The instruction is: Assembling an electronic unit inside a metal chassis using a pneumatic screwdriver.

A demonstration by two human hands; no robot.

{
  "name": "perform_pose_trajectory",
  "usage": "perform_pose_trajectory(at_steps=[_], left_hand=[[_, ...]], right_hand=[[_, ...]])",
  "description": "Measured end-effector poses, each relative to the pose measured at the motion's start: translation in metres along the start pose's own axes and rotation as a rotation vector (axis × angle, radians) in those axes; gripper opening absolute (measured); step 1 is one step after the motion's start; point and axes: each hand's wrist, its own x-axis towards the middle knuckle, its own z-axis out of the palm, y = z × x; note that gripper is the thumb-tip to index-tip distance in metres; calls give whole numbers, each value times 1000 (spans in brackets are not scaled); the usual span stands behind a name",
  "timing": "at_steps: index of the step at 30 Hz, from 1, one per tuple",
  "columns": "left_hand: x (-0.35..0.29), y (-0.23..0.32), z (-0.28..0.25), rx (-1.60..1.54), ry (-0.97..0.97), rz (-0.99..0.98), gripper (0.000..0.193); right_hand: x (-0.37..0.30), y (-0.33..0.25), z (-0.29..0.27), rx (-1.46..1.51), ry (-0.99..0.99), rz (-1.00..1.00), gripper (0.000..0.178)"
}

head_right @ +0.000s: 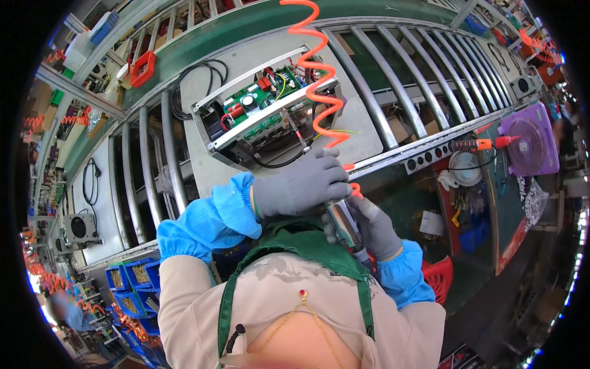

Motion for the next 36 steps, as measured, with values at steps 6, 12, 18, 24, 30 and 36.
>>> perform_pose_trajectory(at_steps=[6, 12, 18, 24, 30, 36], left_hand=[[-1, -1, 1, -63, 104, -6, 43], [4, 5, -9, -135, 73, -73, 56], [-22, -48, -56, 162, 457, -645, 51], [-35, -83, -51, 198, 170, -973, 37], [-35, -73, -40, 313, 293, -1016, 31], [-40, -74, -39, 344, 254, -967, 28]], right_hand=[[-1, 14, -44, -170, -197, 36, 71], [7, -12, -32, -255, -204, 40, 73], [8, -8, 0, -271, -110, -51, 87], [17, -6, 11, -17, -184, -51, 105], [20, -15, 26, -263, -103, -2, 111], [20, -11, 33, -271, -97, -5, 109]])
